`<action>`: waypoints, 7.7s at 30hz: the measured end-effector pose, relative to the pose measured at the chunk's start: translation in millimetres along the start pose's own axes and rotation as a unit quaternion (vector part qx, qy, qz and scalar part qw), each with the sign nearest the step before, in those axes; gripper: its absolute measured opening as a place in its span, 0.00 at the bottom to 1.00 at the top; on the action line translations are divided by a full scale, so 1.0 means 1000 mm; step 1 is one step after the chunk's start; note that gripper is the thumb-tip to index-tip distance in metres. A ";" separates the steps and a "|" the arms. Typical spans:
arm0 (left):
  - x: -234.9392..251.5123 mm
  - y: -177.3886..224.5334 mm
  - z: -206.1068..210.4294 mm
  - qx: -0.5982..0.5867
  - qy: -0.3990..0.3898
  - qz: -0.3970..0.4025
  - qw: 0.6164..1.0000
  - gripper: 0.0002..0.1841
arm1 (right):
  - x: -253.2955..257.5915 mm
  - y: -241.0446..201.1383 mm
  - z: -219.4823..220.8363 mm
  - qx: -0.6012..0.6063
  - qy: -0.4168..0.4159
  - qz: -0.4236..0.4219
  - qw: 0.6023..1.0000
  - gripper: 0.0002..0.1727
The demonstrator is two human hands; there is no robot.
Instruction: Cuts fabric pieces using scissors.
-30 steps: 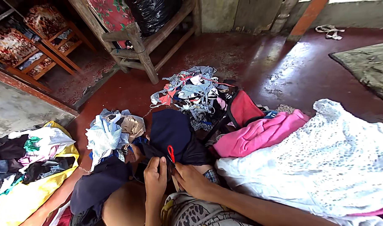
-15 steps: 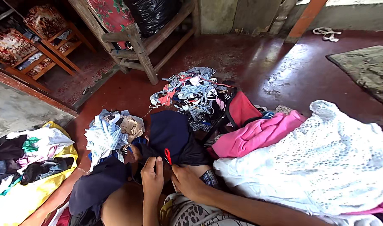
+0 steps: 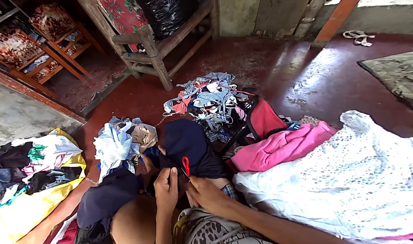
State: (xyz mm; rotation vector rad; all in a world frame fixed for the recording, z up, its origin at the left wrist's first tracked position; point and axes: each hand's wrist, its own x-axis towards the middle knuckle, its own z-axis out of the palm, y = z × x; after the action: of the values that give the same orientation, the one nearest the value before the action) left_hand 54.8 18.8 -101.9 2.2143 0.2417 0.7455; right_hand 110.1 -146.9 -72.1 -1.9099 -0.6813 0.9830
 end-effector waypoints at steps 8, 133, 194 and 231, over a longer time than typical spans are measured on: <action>-0.012 0.011 0.031 0.194 -0.094 0.060 0.975 0.18 | 0.016 -0.043 -0.058 -0.139 0.241 -0.037 0.960 0.15; -0.005 -0.016 0.001 -0.266 0.083 -0.209 0.937 0.08 | 0.012 -0.033 -0.039 -0.258 0.023 -0.184 0.948 0.13; -0.036 -0.006 0.023 -0.523 0.128 -0.181 0.823 0.29 | 0.016 0.019 -0.036 -0.410 0.124 -0.498 0.754 0.07; -0.034 0.015 0.024 -0.365 0.113 -0.100 0.919 0.32 | 0.022 0.023 -0.035 -0.349 0.179 -0.395 0.831 0.12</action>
State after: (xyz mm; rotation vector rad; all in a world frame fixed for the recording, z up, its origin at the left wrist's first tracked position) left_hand 40.6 -19.4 -118.3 1.3765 0.2472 0.8123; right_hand 153.6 -156.8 -88.8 -1.9912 -1.5705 -0.1992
